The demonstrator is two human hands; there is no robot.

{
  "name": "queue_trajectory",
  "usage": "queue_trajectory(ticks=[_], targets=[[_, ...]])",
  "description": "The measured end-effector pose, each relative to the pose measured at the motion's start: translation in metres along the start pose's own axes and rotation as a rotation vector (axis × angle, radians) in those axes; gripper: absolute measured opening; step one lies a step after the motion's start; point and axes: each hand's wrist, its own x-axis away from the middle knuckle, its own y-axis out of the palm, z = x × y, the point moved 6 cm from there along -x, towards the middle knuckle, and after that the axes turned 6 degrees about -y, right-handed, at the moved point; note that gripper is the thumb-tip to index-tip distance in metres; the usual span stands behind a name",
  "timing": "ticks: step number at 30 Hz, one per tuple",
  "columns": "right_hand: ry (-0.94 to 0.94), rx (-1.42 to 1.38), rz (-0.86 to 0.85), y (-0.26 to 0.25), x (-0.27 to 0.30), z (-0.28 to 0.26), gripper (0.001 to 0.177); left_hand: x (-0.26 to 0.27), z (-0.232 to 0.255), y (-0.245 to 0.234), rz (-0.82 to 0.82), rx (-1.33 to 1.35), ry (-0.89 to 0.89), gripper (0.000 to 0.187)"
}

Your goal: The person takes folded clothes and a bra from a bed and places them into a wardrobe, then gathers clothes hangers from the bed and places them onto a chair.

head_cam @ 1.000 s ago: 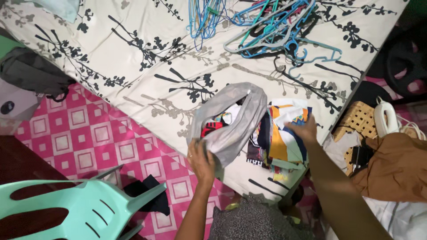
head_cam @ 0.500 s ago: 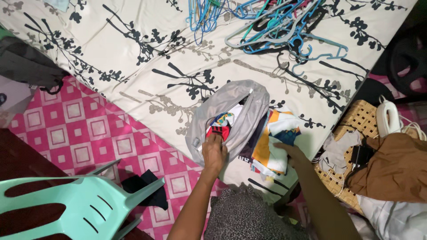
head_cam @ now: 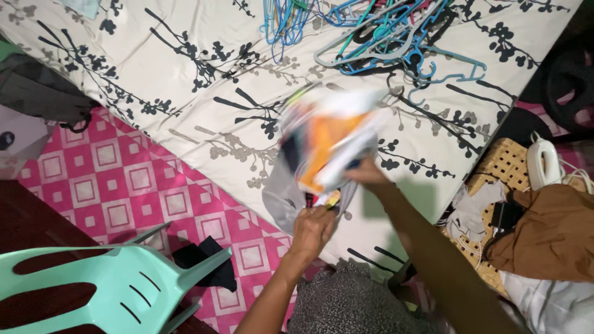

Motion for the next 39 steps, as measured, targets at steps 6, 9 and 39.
queue_trajectory(ticks=[6,9,39], targets=[[0.393,0.824,-0.806,0.068,-0.003,-0.044,0.05,0.052,-0.049,-0.004,-0.522,-0.179,-0.217,0.016],[0.371,1.166,-1.036,0.072,0.001,-0.043,0.045,0.056,-0.058,-0.018,-0.462,-0.479,-0.055,0.034],[0.235,1.001,-0.046,-0.064,-0.012,-0.002,0.024,-0.044,-0.006,0.017,-0.139,-0.058,-0.237,0.025]])
